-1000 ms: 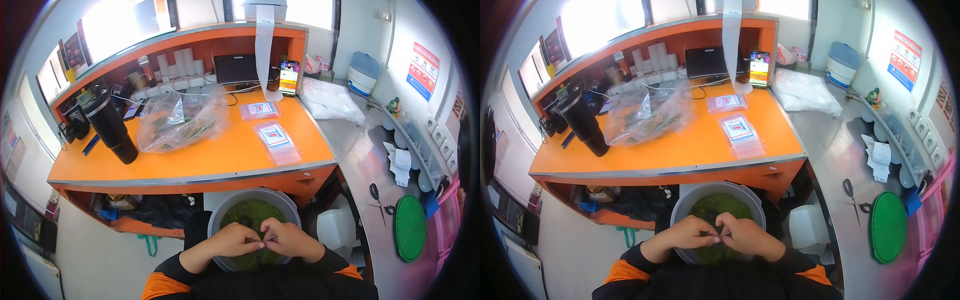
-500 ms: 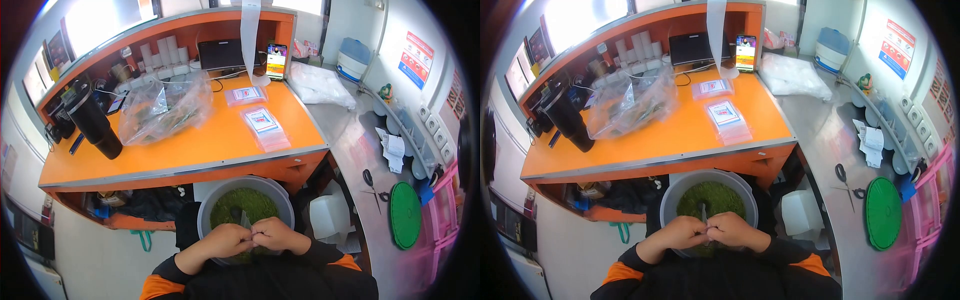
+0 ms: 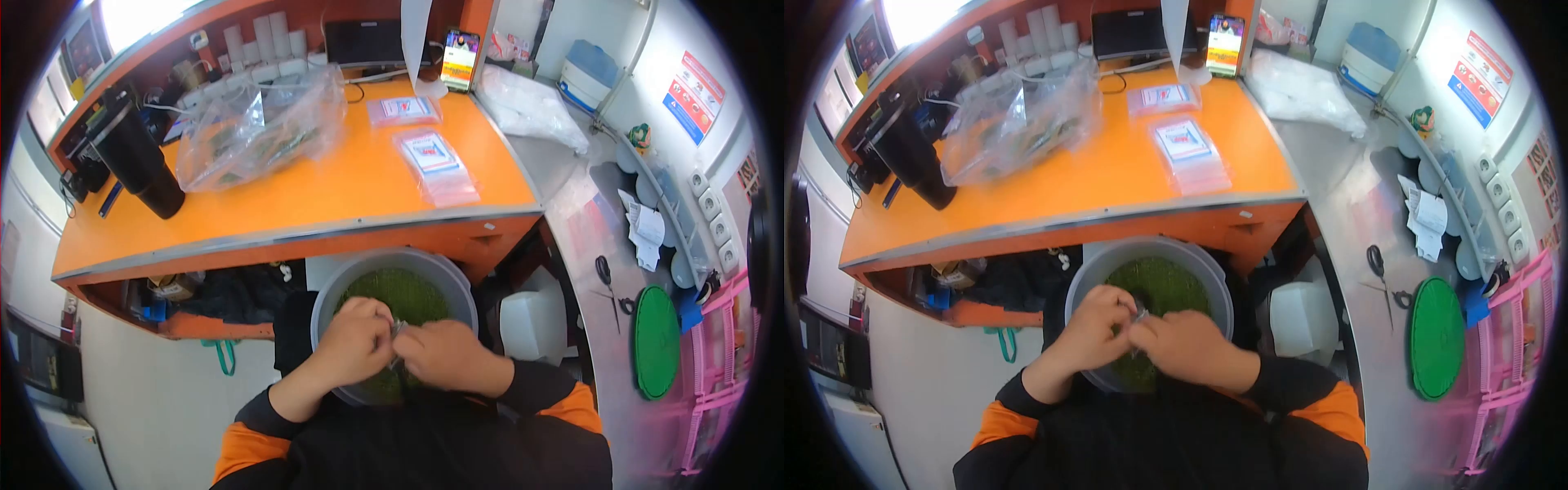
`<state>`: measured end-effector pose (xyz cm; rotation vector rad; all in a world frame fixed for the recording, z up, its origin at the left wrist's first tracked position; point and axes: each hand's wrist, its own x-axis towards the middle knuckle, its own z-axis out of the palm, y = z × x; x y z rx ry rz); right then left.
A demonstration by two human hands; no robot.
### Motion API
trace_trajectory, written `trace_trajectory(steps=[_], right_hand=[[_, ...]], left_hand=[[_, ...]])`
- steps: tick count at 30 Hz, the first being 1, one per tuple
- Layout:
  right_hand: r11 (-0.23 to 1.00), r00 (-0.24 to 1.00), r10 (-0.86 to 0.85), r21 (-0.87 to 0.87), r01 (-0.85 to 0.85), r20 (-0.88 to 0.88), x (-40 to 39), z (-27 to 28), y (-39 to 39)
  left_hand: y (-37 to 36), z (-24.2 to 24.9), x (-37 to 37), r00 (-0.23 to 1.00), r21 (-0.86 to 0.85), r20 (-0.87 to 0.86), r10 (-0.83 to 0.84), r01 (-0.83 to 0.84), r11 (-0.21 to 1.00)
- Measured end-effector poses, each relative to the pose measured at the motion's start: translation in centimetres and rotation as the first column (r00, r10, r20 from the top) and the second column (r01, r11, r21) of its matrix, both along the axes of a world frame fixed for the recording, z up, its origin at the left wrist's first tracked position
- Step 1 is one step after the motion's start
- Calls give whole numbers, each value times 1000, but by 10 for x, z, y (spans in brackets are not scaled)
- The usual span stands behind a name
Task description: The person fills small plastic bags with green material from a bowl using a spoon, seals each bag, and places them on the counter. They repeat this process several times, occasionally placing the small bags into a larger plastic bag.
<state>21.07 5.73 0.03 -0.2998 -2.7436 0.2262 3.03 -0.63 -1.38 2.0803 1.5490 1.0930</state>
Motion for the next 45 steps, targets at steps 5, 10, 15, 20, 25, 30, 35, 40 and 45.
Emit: trace_trajectory(steps=[5, 10, 15, 20, 25, 30, 35, 40, 45], right_hand=[[983, 993, 96, -163, -83, 71, -1, 6, 5], [898, 966, 236, -404, -174, 109, -10, 28, 1], [715, 929, -122, -680, -162, -349, 1, 26, 19], [892, 850, -45, -363, 271, 525, -30, -28, 4], [888, 754, -34, -326, 324, 656, -38, -68, -14], [922, 762, -278, -60, 383, 585, -32, -60, 11], [913, 837, -394, 268, 308, 380, -11, -51, 30], [967, 700, -165, -25, 253, 694, 3, -28, 5], [906, 756, -209, -168, 388, 620, 13, -8, 17]], left_hand=[[-3, 0, 1, 813, -176, 581, 29, 91, 980], [-6, 20, -27, 930, -419, 240, -278, 358, 834], [-18, 12, -56, 665, -264, 743, -70, 388, 883], [-25, -5, -67, 353, -55, 930, -100, 401, 914], [-37, -15, -66, 209, -89, 978, -7, 444, 892], [-42, -27, -53, 45, 23, 997, -56, 539, 842], [-38, -26, -52, 331, -45, 938, -101, 406, 913], [-39, -13, -57, 499, -66, 860, -106, 315, 947], [-28, -13, -58, 601, 101, 730, -325, 376, 921]])
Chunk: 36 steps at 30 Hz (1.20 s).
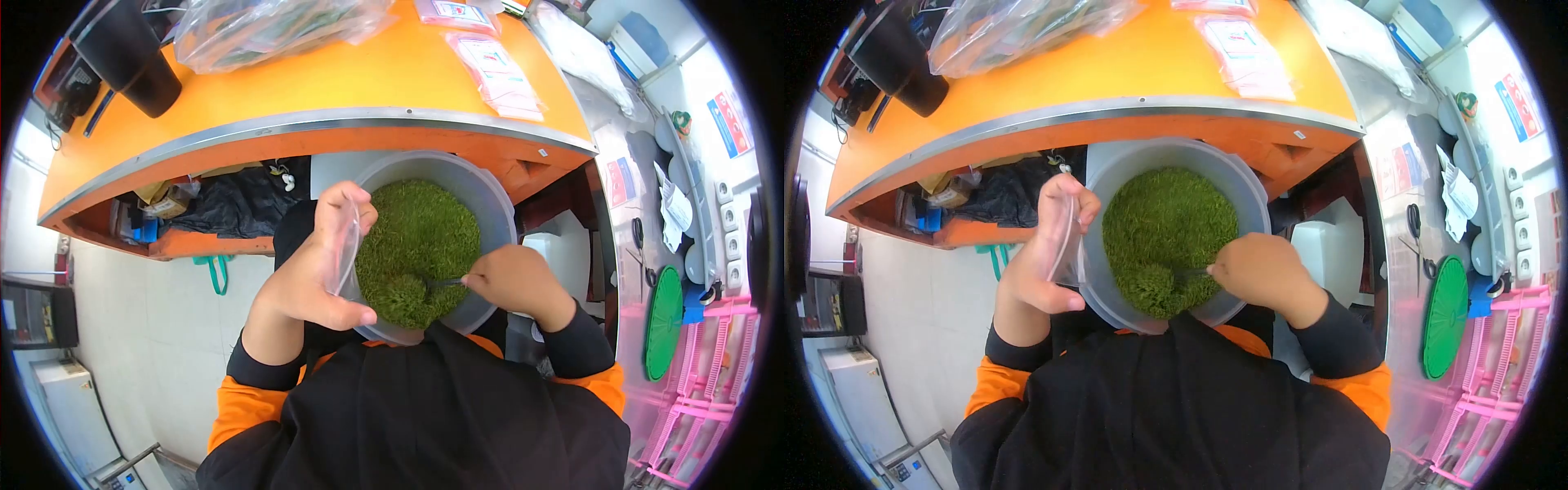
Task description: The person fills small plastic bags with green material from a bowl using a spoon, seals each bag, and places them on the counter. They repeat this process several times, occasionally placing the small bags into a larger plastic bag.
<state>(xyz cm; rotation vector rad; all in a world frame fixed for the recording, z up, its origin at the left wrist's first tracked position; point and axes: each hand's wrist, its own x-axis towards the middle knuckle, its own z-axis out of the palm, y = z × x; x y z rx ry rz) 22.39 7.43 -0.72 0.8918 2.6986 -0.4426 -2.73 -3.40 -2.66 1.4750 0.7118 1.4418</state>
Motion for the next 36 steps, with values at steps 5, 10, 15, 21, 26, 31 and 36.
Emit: trace_trajectory(steps=[5, 10, 15, 21, 26, 31, 36], right_hand=[[936, 894, -342, -191, 295, -291, 27, 46, 11], [864, 751, -503, -232, 446, -428, 39, 76, 5], [919, 695, -298, 1, 395, -655, 30, 64, -7], [851, 770, 39, 425, 309, -637, 21, 62, -9], [805, 715, 6, 428, 411, -699, 26, 57, -3], [879, 673, 141, 404, 252, -726, 0, 40, -3], [961, 646, 185, 273, 38, -741, -25, 16, -17]], left_hand=[[6, -3, 8, 935, -94, -271, 229, -262, 960], [21, 8, 26, 665, 44, -653, 364, -446, 894], [28, 12, 46, 587, -22, -736, 337, -518, 855], [30, 15, 55, 550, -43, -766, 333, -560, 827], [30, 14, 57, 539, -69, -777, 326, -587, 806], [30, 8, 67, 376, 147, -783, 496, -663, 734], [30, -4, 78, 271, 376, -692, 669, -655, 655]])
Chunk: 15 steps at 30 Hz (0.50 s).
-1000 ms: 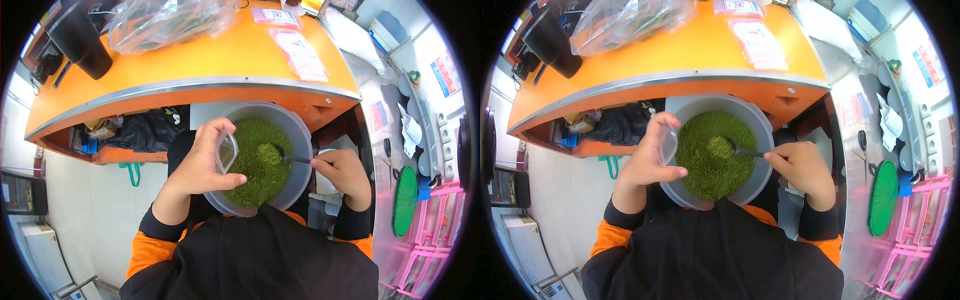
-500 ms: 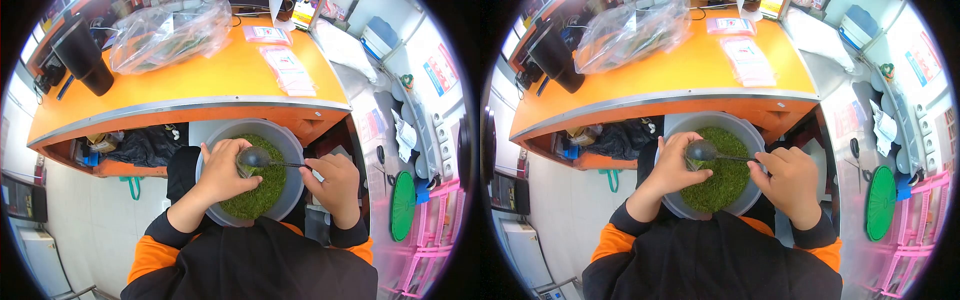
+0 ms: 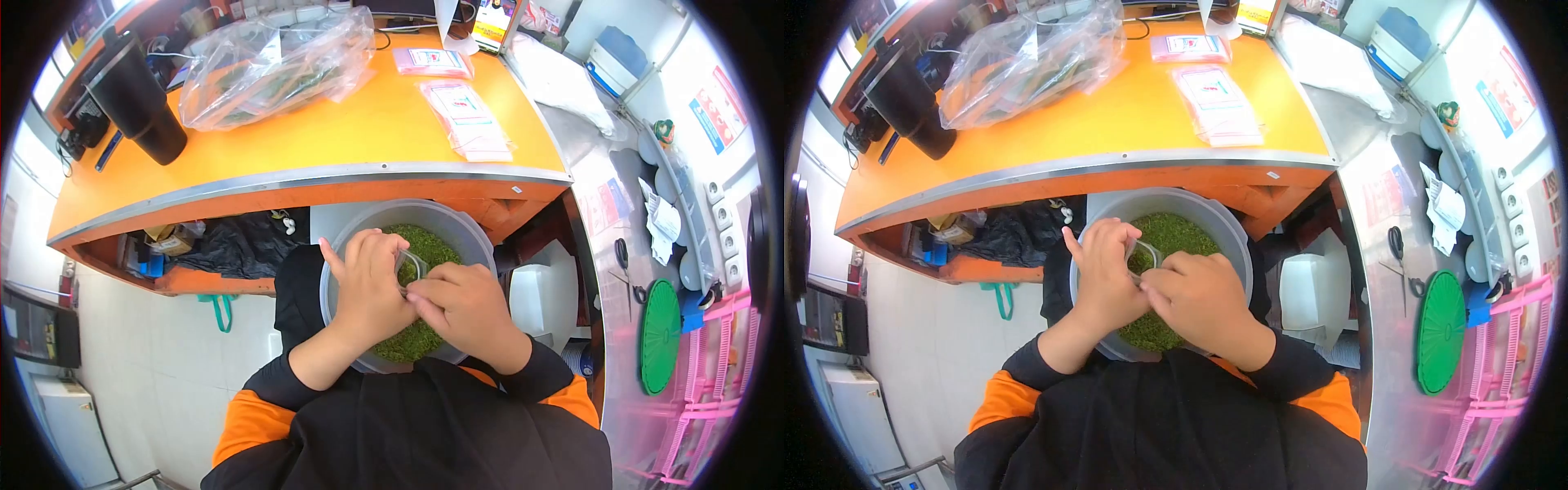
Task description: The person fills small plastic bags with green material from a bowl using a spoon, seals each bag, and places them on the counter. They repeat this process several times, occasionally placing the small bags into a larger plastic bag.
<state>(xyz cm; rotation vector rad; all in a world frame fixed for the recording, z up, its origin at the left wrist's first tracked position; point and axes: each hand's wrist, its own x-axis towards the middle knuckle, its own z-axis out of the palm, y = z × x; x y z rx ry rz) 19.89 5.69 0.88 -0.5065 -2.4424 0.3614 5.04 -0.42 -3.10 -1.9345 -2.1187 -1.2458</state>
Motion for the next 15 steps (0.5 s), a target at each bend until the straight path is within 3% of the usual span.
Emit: trace_trajectory(steps=[2, 5, 7, 8, 9, 12, 15], right_hand=[[999, 999, -38, -11, 38, 3, 1, 2, 4], [994, 997, -69, -84, 71, 34, 11, 3, 3], [977, 991, 13, -214, 15, 133, 8, -7, 5], [970, 995, 32, -242, -8, 97, 10, -8, 5], [963, 997, 47, -269, -31, 55, 10, -3, 5], [945, 992, 33, -319, -70, -119, 8, -3, 6], [916, 971, 0, -389, -96, -239, 9, -4, 9]], left_hand=[[-2, 9, 0, 995, 63, 69, -65, 61, 996], [0, 26, -26, 944, -191, 162, -289, 317, 929], [4, 39, -32, 863, -284, 418, -283, 420, 862], [2, 41, -34, 800, -323, 544, -254, 479, 816], [2, 39, -37, 772, -245, 551, -318, 514, 822], [3, 47, -43, 826, -252, 361, -433, 534, 807], [4, 39, -49, 777, -221, 305, -551, 620, 752]])
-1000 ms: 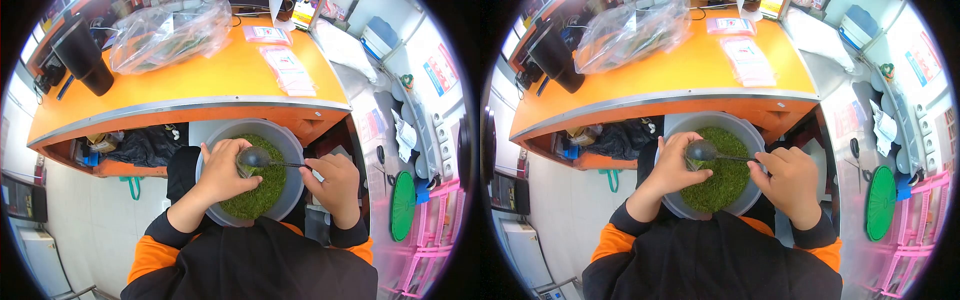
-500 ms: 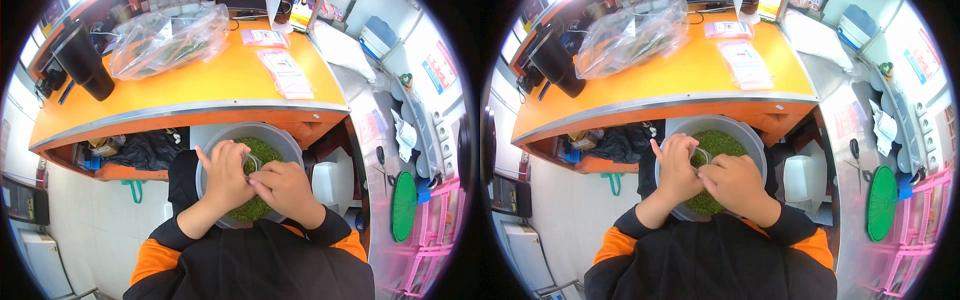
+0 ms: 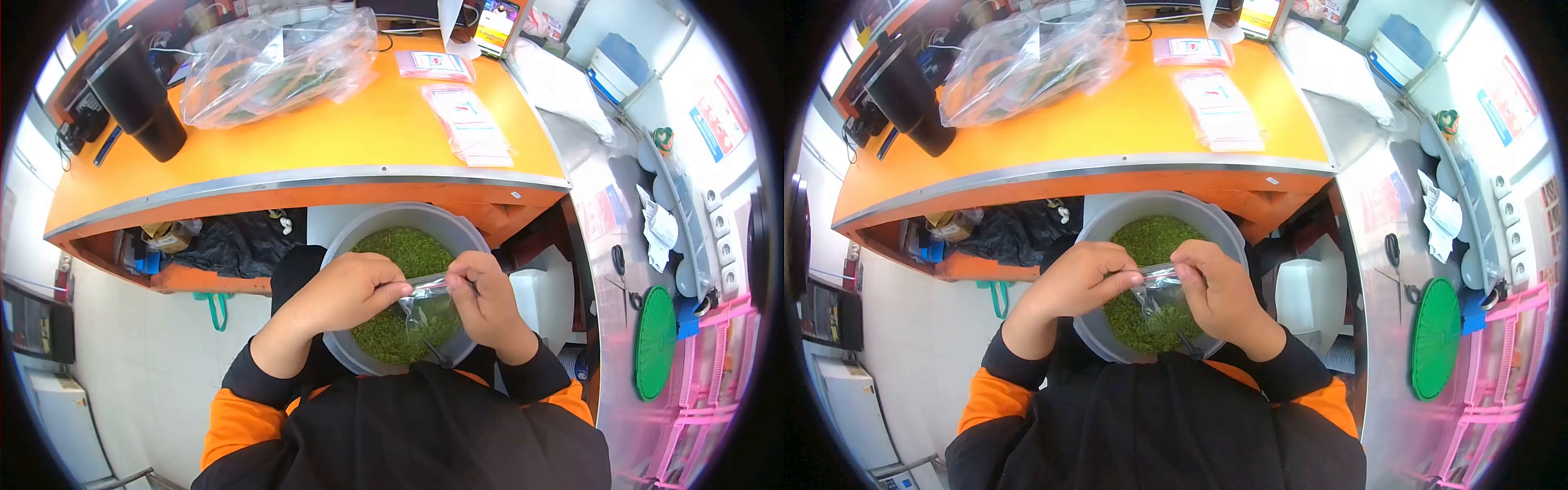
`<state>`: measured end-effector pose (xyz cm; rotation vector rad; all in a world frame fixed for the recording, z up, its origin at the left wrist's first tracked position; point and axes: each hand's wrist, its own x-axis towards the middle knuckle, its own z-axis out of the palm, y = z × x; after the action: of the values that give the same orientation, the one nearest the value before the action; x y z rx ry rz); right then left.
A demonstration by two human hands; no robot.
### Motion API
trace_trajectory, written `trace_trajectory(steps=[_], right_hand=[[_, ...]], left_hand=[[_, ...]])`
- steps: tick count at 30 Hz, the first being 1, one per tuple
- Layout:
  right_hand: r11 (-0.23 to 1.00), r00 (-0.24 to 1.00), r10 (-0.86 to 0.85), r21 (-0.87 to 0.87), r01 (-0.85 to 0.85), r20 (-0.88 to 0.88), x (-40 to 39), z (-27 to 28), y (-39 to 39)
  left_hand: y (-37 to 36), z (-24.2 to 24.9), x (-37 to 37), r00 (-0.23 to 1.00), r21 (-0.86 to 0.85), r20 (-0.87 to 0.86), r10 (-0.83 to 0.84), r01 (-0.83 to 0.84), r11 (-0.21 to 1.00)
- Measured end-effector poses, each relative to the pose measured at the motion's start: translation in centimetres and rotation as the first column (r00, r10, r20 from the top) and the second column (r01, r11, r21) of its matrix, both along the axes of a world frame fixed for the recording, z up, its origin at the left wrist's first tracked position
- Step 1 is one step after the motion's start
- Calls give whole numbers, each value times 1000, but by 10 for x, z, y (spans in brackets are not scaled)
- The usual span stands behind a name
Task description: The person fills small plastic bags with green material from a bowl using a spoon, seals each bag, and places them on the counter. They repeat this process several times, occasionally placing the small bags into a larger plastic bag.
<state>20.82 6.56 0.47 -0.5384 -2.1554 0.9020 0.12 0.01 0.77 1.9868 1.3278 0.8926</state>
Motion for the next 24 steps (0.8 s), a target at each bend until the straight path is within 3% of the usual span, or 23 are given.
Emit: trace_trajectory(steps=[4, 7, 10, 13, 15, 17, 19, 20, 21, 22, 24], right_hand=[[990, 1000, 5, -144, -7, -17, 1, -6, 4], [1000, 999, -14, -21, 13, -38, -4, 0, 6], [995, 987, 99, -7, -99, 125, -12, 11, 3], [983, 983, 130, -148, -111, 129, -15, 13, 5], [992, 996, -40, 126, 30, 78, -16, 17, 27], [891, 978, -210, 413, 189, 6, -15, 22, 64], [753, 909, -408, 592, 286, 80, -8, 12, 94], [705, 881, -462, 646, 293, 104, -6, 9, 104], [655, 851, -511, 697, 293, 123, -5, 9, 112], [642, 852, -510, 711, 287, 116, -6, 9, 117], [622, 854, -508, 735, 271, 115, -3, 3, 117]], left_hand=[[-2, 2, 3, 999, 25, -40, 33, -32, 999], [-1, 4, 4, 998, 23, -22, 56, -56, 998], [4, 5, 12, 999, 54, 36, 3, -5, 999], [7, 9, 11, 999, 68, -38, 29, -27, 997], [9, 20, 4, 992, 107, -84, 98, -89, 990], [8, 35, -4, 975, 158, -83, 205, -190, 969], [17, 51, -21, 905, 312, -17, 425, -399, 862], [24, 58, -38, 848, 277, 39, 529, -518, 810], [29, 82, -46, 710, 327, 29, 704, -672, 664], [38, 100, -68, 615, 471, 16, 788, -700, 537], [58, 122, -108, 494, 564, 194, 848, -763, 315]])
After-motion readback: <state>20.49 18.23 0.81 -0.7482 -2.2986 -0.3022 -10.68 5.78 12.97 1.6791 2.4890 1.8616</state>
